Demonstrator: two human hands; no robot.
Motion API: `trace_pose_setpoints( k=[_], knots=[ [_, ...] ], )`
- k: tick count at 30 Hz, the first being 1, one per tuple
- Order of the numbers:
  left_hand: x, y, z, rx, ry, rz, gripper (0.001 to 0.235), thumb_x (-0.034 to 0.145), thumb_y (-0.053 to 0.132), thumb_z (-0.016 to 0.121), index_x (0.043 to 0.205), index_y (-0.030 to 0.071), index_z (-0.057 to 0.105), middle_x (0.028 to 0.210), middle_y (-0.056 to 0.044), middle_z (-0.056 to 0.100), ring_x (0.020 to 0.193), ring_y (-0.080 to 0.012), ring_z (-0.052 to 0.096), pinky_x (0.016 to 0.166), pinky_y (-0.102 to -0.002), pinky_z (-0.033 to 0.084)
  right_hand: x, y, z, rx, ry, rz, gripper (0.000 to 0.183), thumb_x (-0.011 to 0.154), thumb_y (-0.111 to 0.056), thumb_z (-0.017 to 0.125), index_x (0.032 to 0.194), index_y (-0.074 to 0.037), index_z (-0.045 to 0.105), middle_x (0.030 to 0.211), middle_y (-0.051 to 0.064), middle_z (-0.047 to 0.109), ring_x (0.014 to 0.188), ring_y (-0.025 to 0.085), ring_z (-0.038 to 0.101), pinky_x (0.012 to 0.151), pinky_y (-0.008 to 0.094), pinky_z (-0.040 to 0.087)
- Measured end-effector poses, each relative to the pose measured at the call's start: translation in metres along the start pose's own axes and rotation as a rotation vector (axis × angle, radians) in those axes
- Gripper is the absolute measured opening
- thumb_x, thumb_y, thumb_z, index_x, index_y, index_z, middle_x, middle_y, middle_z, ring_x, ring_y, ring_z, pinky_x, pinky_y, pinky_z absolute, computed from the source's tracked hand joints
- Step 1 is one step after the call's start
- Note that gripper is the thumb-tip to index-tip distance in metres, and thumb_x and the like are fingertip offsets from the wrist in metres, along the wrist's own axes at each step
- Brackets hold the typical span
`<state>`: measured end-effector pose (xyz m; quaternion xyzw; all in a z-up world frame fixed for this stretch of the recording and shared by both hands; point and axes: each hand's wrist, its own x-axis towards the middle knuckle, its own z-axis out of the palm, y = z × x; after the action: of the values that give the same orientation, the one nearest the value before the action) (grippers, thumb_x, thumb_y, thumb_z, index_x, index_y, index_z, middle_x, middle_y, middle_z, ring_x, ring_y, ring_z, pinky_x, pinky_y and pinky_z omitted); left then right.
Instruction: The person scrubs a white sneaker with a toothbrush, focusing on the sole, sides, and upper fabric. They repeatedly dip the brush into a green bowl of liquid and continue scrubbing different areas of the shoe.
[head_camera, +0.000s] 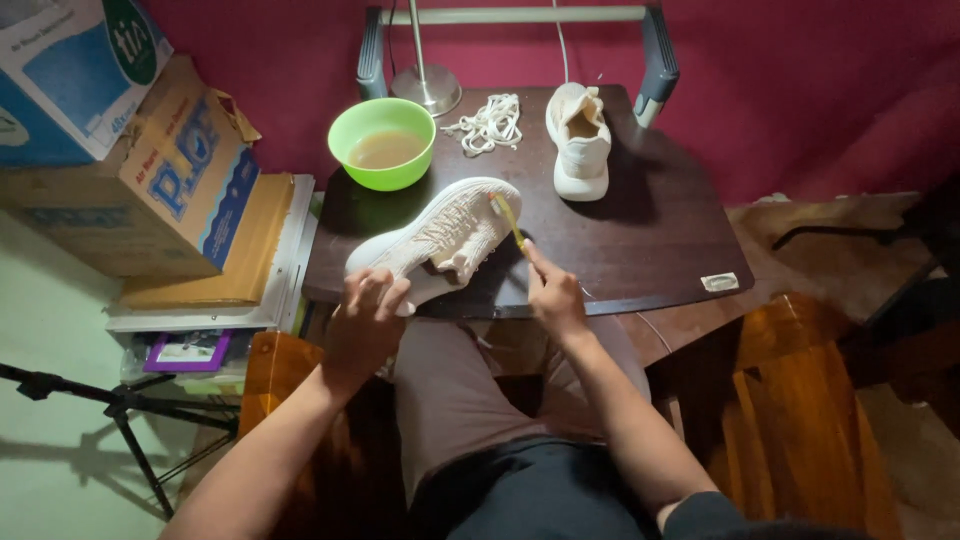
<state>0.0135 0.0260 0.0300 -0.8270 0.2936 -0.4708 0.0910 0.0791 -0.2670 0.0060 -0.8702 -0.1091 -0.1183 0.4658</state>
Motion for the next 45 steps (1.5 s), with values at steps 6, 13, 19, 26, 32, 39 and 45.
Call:
trace_pose_setpoints(
  k=[6, 13, 19, 26, 32, 39, 45],
  knots=[
    [-0.025, 0.012, 0.02, -0.104, -0.1, -0.441, 0.03, 0.072, 0.023, 0.076, 0.1, 0.017, 0.065, 0.107, -0.002, 0.055, 0.104, -0.0311, 0.063, 0.056, -0.047, 0.063, 0.017, 0.057, 0.021, -0.169, 0.032, -0.127, 0.051, 0.091, -0.01, 0.053, 0.139, -0.022, 0.067, 0.086, 0.025, 0.073, 0.085, 0.044, 0.072, 0.075, 0.057, 0.055],
    [-0.008, 0.011, -0.017, -0.369, -0.159, -0.693, 0.033, 0.071, 0.034, 0.083, 0.093, 0.023, 0.061, 0.107, 0.001, 0.056, 0.093, -0.0358, 0.069, 0.075, -0.05, 0.062, -0.01, -0.001, -0.002, 0.181, -0.14, -0.356, 0.062, 0.076, 0.006, 0.056, 0.132, -0.018, 0.072, 0.075, 0.015, 0.072, 0.072, 0.031, 0.073, 0.074, 0.036, 0.059],
    [-0.018, 0.01, -0.001, -0.752, -0.269, -1.035, 0.053, 0.06, 0.026, 0.097, 0.099, 0.019, 0.062, 0.112, -0.002, 0.06, 0.107, -0.0356, 0.069, 0.086, -0.047, 0.057, -0.02, -0.022, -0.012, 0.021, 0.001, -0.179, 0.045, 0.091, -0.008, 0.065, 0.132, -0.028, 0.072, 0.098, 0.013, 0.078, 0.096, 0.027, 0.074, 0.087, 0.036, 0.057],
    [-0.021, 0.019, 0.005, -1.15, -0.325, -1.381, 0.056, 0.063, 0.012, 0.097, 0.104, 0.015, 0.059, 0.096, -0.011, 0.064, 0.082, -0.027, 0.065, 0.067, -0.038, 0.057, -0.011, -0.008, -0.03, 0.054, 0.139, -0.136, 0.04, 0.1, -0.012, 0.051, 0.137, -0.011, 0.067, 0.12, 0.021, 0.072, 0.111, 0.036, 0.068, 0.098, 0.047, 0.052],
    [-0.033, 0.016, 0.024, -1.391, -0.333, -1.53, 0.04, 0.081, 0.017, 0.086, 0.106, 0.015, 0.055, 0.073, -0.009, 0.063, 0.052, -0.0165, 0.058, 0.037, -0.029, 0.049, -0.084, 0.008, 0.022, 0.083, 0.017, -0.37, 0.049, 0.095, -0.007, 0.055, 0.142, -0.019, 0.064, 0.068, 0.01, 0.066, 0.062, 0.028, 0.066, 0.061, 0.039, 0.054],
    [-0.032, 0.001, 0.018, -1.445, -0.226, -1.563, 0.042, 0.082, 0.012, 0.085, 0.114, 0.012, 0.058, 0.094, -0.005, 0.06, 0.079, -0.015, 0.063, 0.069, -0.03, 0.059, -0.086, 0.024, 0.037, -0.092, -0.059, -0.519, 0.052, 0.093, -0.012, 0.052, 0.142, -0.025, 0.062, 0.061, 0.002, 0.055, 0.054, 0.024, 0.06, 0.054, 0.036, 0.052],
    [-0.037, -0.008, 0.031, -1.472, -0.233, -1.549, 0.046, 0.09, 0.021, 0.08, 0.126, 0.014, 0.051, 0.107, -0.013, 0.06, 0.092, -0.0224, 0.061, 0.082, -0.041, 0.058, -0.044, 0.023, 0.0, -0.14, 0.084, -0.34, 0.057, 0.09, -0.008, 0.06, 0.142, -0.031, 0.064, 0.061, 0.011, 0.051, 0.055, 0.028, 0.058, 0.056, 0.04, 0.049]
  ],
)
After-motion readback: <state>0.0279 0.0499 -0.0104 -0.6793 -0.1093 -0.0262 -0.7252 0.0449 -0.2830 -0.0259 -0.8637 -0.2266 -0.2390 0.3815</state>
